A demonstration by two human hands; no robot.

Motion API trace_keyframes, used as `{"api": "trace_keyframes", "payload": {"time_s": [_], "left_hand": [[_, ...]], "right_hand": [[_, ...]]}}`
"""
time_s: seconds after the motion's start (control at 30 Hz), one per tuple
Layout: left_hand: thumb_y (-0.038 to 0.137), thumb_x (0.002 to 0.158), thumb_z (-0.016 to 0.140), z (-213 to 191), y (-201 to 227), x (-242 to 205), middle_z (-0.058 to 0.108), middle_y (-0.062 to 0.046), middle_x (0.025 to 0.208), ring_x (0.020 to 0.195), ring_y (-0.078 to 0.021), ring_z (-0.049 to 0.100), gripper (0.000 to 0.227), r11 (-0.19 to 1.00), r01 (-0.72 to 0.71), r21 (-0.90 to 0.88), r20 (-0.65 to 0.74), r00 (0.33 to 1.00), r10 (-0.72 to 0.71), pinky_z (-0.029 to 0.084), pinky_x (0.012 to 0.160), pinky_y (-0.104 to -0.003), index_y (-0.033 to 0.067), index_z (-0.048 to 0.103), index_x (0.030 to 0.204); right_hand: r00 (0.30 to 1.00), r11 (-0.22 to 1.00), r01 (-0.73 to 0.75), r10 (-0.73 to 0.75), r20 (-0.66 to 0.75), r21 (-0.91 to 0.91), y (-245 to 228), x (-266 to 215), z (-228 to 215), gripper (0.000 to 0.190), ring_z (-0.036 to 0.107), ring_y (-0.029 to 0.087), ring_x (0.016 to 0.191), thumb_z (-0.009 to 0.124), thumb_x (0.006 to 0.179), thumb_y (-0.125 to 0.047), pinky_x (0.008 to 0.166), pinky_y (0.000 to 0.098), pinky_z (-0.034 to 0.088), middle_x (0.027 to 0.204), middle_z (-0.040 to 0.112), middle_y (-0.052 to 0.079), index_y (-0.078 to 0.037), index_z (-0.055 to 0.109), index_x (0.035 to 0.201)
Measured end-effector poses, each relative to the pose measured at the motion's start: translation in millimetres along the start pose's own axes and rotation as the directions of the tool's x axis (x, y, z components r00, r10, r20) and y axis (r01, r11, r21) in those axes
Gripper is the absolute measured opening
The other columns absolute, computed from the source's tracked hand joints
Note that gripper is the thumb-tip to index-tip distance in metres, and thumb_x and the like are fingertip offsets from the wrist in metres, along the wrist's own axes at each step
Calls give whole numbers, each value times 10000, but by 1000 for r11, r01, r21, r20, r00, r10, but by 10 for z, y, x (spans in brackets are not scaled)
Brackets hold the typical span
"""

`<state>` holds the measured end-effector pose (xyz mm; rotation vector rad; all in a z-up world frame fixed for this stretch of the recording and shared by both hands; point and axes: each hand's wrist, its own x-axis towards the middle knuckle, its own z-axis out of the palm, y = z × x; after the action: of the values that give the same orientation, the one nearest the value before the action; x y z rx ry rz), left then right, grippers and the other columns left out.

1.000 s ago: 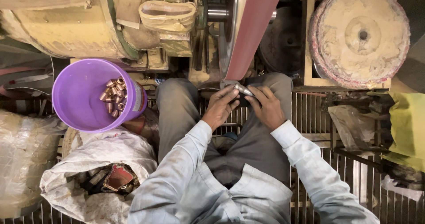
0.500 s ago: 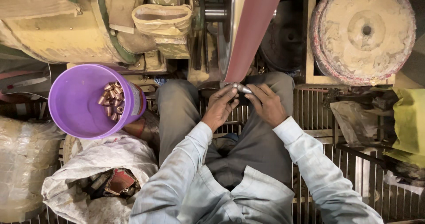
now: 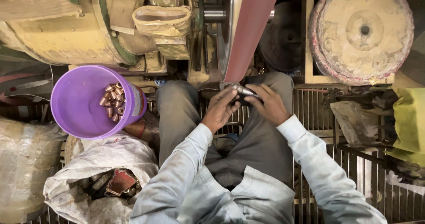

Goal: The person sits on a metal grate floor and repeatedly picks up small brass-colored cylindrical parts from a white sack. They press each part against a rotating grinding wheel to smooth its surface, then place the finished part into a purple bucket. The process is repeated for multiple parts.

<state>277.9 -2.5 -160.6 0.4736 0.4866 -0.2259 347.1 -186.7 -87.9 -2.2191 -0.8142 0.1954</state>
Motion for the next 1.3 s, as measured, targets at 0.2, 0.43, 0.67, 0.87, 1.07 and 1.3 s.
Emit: {"api": "trace_keyframes", "payload": {"time_s": [0.2,0.43,0.67,0.87,1.07,1.3], "left_hand": [[147,961,736,13,18,-17,697,-8,1088,986,-104,638,241,1000,-16,-8,16,1000,16,571,792,-280,64,719,1187],[123,944,747,-54,-16,62,704,-33,1059,944,-114,651,239,999,-11,-43,-42,999,9,583,773,-264,39,727,1166],[127,947,754,-69,-47,87,697,-30,1036,933,-108,640,225,1000,-21,-22,-65,998,19,582,776,-259,26,733,1146],[136,959,746,6,0,-6,690,-25,1060,954,-107,628,259,999,-11,-41,-24,1000,10,579,788,-279,27,717,1192],[132,969,723,6,26,-19,689,-40,1097,988,-114,627,331,999,-27,-22,41,999,28,577,799,-293,5,683,1272],[141,956,738,-86,-22,68,691,-29,1085,965,-112,632,289,999,-33,-21,-16,999,33,578,800,-279,18,714,1216]], "right_hand": [[992,998,42,-46,-115,-39,-65,-34,79,330,699,354,993,730,967,-172,815,414,572,1125,674,146,-67,659,1272],[997,1000,-19,17,-79,-22,-72,40,96,300,701,370,932,709,986,-181,750,412,568,1107,694,160,-47,655,1248],[995,988,-97,95,23,121,29,79,51,267,726,327,884,619,1037,-185,787,401,574,1079,710,153,-22,646,1248],[997,996,-70,67,45,63,35,57,12,266,711,339,947,647,1036,-189,812,406,566,1070,708,154,-33,661,1251],[994,997,55,-60,-89,-57,-59,-59,80,356,692,375,1011,703,982,-197,821,422,569,1164,660,155,-47,627,1296],[997,997,-31,26,-72,-68,-22,-3,146,311,688,377,947,701,999,-197,760,434,564,1102,677,157,-54,645,1269]]}}
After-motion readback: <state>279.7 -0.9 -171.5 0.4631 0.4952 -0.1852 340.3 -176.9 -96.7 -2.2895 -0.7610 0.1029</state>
